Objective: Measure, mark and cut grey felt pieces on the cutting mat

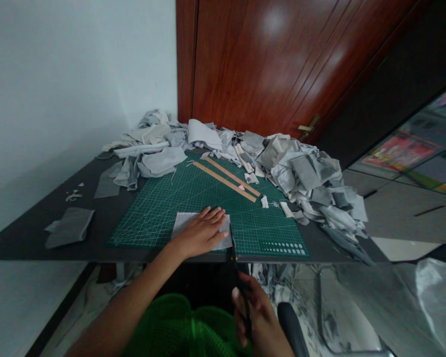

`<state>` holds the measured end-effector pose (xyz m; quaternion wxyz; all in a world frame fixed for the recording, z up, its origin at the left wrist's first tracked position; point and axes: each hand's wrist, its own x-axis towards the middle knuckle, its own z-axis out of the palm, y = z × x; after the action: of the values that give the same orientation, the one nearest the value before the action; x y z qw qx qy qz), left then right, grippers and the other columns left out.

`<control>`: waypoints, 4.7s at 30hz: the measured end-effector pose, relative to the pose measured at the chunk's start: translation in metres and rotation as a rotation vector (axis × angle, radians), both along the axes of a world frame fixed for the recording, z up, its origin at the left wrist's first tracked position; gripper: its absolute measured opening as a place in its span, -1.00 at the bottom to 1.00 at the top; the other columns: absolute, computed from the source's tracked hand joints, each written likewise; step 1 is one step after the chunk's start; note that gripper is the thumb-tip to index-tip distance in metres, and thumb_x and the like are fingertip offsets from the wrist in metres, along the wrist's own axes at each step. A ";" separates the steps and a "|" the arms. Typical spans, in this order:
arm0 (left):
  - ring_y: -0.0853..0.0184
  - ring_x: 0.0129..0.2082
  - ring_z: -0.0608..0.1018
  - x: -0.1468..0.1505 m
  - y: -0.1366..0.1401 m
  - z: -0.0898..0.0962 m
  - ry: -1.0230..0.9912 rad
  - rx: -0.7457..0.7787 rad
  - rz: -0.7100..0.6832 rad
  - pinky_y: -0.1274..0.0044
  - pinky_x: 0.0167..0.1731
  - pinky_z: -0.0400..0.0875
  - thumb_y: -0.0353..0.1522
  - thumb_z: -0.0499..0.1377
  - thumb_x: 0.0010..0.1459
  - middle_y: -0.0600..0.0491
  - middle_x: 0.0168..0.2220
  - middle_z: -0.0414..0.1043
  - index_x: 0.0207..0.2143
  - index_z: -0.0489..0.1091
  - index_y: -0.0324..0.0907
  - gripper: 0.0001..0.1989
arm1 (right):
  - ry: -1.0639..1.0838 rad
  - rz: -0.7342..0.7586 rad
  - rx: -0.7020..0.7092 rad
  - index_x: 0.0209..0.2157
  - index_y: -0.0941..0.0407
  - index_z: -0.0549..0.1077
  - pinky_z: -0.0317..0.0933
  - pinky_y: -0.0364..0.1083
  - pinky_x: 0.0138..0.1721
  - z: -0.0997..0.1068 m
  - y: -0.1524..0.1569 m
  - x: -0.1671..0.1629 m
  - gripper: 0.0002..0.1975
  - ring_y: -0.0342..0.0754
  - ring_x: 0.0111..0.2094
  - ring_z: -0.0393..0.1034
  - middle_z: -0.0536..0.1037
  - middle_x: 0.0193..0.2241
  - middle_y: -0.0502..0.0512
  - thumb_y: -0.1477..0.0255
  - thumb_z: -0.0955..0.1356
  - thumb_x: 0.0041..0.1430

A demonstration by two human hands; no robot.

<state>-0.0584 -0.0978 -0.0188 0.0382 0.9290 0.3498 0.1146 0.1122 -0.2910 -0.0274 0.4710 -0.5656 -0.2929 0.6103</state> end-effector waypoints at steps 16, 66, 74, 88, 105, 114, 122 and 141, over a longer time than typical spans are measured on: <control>0.17 0.44 0.06 0.000 -0.004 0.006 -0.002 0.007 0.011 0.31 0.39 -0.16 0.06 -0.15 0.40 -0.11 0.41 0.07 0.38 0.10 -0.26 -0.27 | 0.112 0.000 -0.012 0.01 0.05 0.31 -0.01 -0.30 -0.75 0.016 0.022 0.004 -0.38 -0.30 -0.69 0.08 0.33 -0.52 -0.20 0.01 0.50 0.07; 0.19 0.45 0.02 0.000 -0.005 0.008 -0.002 -0.083 0.014 0.31 0.40 -0.25 0.10 -0.19 0.39 -0.15 0.43 -0.01 0.39 0.06 -0.30 -0.21 | 0.149 -0.041 -0.071 -0.08 0.03 0.34 -0.13 -0.30 -0.78 0.019 0.042 0.007 -0.32 -0.31 -0.72 0.05 0.34 -0.55 -0.22 -0.03 0.55 -0.13; 0.18 0.44 0.03 0.000 -0.004 0.008 -0.014 -0.085 0.008 0.30 0.40 -0.25 0.10 -0.19 0.39 -0.16 0.42 0.00 0.39 0.05 -0.30 -0.21 | 0.064 -0.017 -0.065 -0.01 0.05 0.32 -0.07 -0.30 -0.76 0.029 0.049 0.010 -0.17 -0.32 -0.70 0.07 0.36 -0.53 -0.22 -0.06 0.59 -0.23; 0.18 0.44 0.05 0.000 -0.004 0.006 -0.031 -0.061 0.001 0.29 0.40 -0.25 0.09 -0.20 0.40 -0.15 0.42 0.05 0.40 0.05 -0.26 -0.23 | 0.073 -0.030 -0.078 -0.08 0.07 0.34 -0.08 -0.31 -0.79 0.031 0.054 0.012 -0.16 -0.33 -0.74 0.05 0.36 -0.57 -0.23 -0.07 0.60 -0.32; 0.17 0.45 0.02 -0.001 -0.004 0.006 -0.016 -0.075 0.003 0.29 0.40 -0.26 0.11 -0.16 0.38 -0.16 0.43 0.00 0.41 0.02 -0.27 -0.20 | 0.017 0.026 -0.037 0.00 0.09 0.32 0.00 -0.30 -0.78 0.026 0.049 0.019 -0.20 -0.31 -0.73 0.05 0.30 -0.60 -0.26 -0.03 0.58 -0.17; 0.14 0.44 0.04 -0.001 -0.005 0.009 -0.029 -0.076 -0.009 0.25 0.40 -0.25 0.13 -0.15 0.36 -0.15 0.42 0.02 0.42 0.00 -0.22 -0.20 | 0.027 0.021 -0.032 -0.05 0.09 0.31 -0.02 -0.30 -0.79 0.020 0.050 0.017 -0.23 -0.32 -0.74 0.04 0.34 -0.58 -0.23 -0.04 0.58 -0.17; 0.15 0.44 0.05 -0.001 -0.005 0.007 -0.039 -0.065 -0.004 0.26 0.40 -0.24 0.14 -0.18 0.36 -0.13 0.42 0.03 0.41 0.02 -0.22 -0.19 | -0.010 0.049 0.017 -0.05 0.09 0.35 -0.02 -0.30 -0.77 0.024 0.047 0.016 -0.30 -0.33 -0.71 0.06 0.32 -0.55 -0.21 -0.03 0.55 -0.08; 0.17 0.44 0.04 -0.001 -0.005 0.006 -0.026 -0.068 0.004 0.31 0.40 -0.27 0.14 -0.20 0.37 -0.14 0.43 0.02 0.39 0.07 -0.26 -0.19 | -0.038 0.048 -0.008 -0.06 0.08 0.34 -0.01 -0.30 -0.78 0.024 0.051 0.017 -0.25 -0.32 -0.72 0.04 0.29 -0.58 -0.24 -0.07 0.56 -0.15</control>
<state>-0.0594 -0.1026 -0.0125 0.0740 0.9249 0.3547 0.1147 0.1296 -0.2399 -0.0031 0.4482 -0.5716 -0.3128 0.6120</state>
